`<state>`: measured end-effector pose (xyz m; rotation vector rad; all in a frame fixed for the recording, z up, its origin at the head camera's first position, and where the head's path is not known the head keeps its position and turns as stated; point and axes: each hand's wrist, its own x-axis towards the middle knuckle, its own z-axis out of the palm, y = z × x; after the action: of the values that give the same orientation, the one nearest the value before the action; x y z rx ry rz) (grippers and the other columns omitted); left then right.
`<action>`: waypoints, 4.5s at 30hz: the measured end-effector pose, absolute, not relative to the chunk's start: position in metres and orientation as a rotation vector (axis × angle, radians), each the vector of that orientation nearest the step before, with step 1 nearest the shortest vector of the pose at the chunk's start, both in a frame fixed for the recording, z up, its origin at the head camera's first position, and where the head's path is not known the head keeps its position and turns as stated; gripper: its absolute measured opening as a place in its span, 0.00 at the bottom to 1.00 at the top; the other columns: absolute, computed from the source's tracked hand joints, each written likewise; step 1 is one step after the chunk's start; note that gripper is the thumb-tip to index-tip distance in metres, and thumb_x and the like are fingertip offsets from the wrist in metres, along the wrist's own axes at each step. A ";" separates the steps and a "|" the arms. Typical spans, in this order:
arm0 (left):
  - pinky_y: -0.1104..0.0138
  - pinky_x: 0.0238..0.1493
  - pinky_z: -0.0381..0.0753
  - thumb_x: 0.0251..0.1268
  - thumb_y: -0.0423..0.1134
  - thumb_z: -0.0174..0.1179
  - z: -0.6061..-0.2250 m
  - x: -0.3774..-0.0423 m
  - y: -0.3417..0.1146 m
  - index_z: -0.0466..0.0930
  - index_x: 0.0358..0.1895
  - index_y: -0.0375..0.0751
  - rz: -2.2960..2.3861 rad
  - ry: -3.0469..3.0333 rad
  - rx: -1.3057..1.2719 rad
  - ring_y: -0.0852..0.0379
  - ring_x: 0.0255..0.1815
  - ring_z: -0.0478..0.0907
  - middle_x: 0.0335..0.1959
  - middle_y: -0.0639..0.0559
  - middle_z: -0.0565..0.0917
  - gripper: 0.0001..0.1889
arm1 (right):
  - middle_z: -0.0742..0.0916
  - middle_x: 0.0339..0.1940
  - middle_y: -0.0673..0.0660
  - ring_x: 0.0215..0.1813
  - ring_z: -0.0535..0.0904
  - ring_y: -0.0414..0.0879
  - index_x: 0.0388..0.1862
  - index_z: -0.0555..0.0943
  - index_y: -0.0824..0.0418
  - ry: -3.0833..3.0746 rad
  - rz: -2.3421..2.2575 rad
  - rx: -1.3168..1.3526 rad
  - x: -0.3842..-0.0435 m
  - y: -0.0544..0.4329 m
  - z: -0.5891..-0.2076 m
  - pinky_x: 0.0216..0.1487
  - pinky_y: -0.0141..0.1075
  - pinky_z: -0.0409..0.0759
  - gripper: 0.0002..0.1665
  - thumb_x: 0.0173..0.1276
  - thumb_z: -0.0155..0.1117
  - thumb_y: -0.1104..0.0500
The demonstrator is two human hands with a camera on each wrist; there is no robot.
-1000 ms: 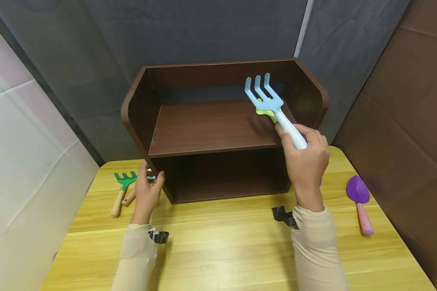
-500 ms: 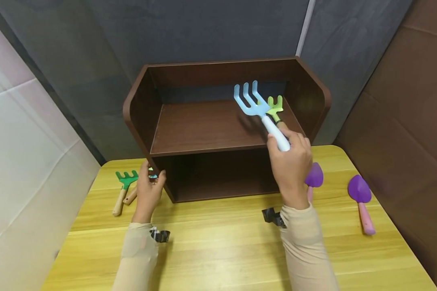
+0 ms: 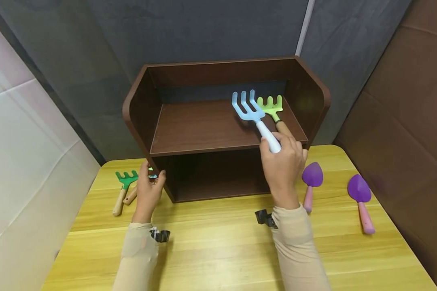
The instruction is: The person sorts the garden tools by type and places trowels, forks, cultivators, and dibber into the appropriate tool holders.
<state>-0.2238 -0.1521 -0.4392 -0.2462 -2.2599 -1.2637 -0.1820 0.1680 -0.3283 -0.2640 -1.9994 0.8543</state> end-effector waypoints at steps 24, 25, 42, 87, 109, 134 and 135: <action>0.62 0.35 0.80 0.66 0.34 0.57 -0.439 -0.223 -0.146 0.64 0.69 0.40 -1.262 -2.258 -0.234 0.43 0.44 0.79 0.57 0.38 0.75 0.28 | 0.88 0.34 0.67 0.37 0.76 0.63 0.40 0.86 0.65 -2.102 0.804 -0.311 -0.185 0.164 -0.341 0.40 0.52 0.63 0.18 0.59 0.67 0.51; 0.63 0.35 0.80 0.66 0.34 0.57 -0.439 -0.223 -0.145 0.64 0.68 0.40 -1.258 -2.257 -0.234 0.43 0.44 0.79 0.56 0.38 0.75 0.27 | 0.88 0.34 0.67 0.37 0.76 0.63 0.40 0.86 0.65 -2.105 0.805 -0.311 -0.185 0.164 -0.341 0.40 0.51 0.63 0.18 0.59 0.67 0.51; 0.63 0.34 0.79 0.64 0.34 0.58 -0.439 -0.226 -0.141 0.65 0.68 0.41 -1.241 -2.238 -0.236 0.44 0.43 0.79 0.55 0.37 0.75 0.28 | 0.87 0.35 0.66 0.34 0.75 0.62 0.49 0.82 0.63 -2.174 0.824 -0.362 -0.185 0.164 -0.334 0.38 0.49 0.60 0.22 0.62 0.66 0.49; 0.55 0.37 0.81 0.65 0.34 0.57 -0.436 -0.222 -0.148 0.65 0.68 0.40 -1.283 -2.268 -0.215 0.42 0.46 0.79 0.58 0.37 0.74 0.27 | 0.84 0.30 0.64 0.31 0.70 0.51 0.46 0.80 0.67 -2.112 0.941 -0.062 -0.154 0.170 -0.346 0.41 0.38 0.57 0.19 0.58 0.72 0.59; 0.61 0.36 0.80 0.65 0.34 0.57 -0.438 -0.223 -0.151 0.64 0.69 0.39 -1.268 -2.259 -0.222 0.42 0.46 0.80 0.56 0.37 0.74 0.28 | 0.85 0.30 0.63 0.31 0.71 0.55 0.47 0.80 0.66 -2.116 0.963 -0.066 -0.181 0.155 -0.341 0.40 0.40 0.58 0.20 0.61 0.71 0.55; 0.58 0.37 0.80 0.66 0.35 0.57 -0.438 -0.224 -0.151 0.64 0.68 0.43 -1.283 -2.284 -0.206 0.42 0.44 0.79 0.59 0.39 0.73 0.27 | 0.83 0.26 0.61 0.31 0.71 0.52 0.48 0.79 0.66 -2.139 0.972 -0.115 -0.196 0.151 -0.339 0.47 0.47 0.64 0.23 0.62 0.70 0.51; 0.56 0.37 0.80 0.66 0.35 0.57 -0.438 -0.224 -0.151 0.64 0.68 0.42 -1.281 -2.282 -0.208 0.42 0.44 0.79 0.59 0.38 0.73 0.27 | 0.83 0.26 0.61 0.31 0.71 0.52 0.48 0.79 0.66 -2.138 0.974 -0.115 -0.196 0.152 -0.339 0.47 0.47 0.64 0.23 0.62 0.70 0.51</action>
<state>-0.2244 -0.1508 -0.4384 -0.2082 -2.2821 -1.2810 -0.1958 0.1515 -0.3390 -0.1146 -2.1378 0.9740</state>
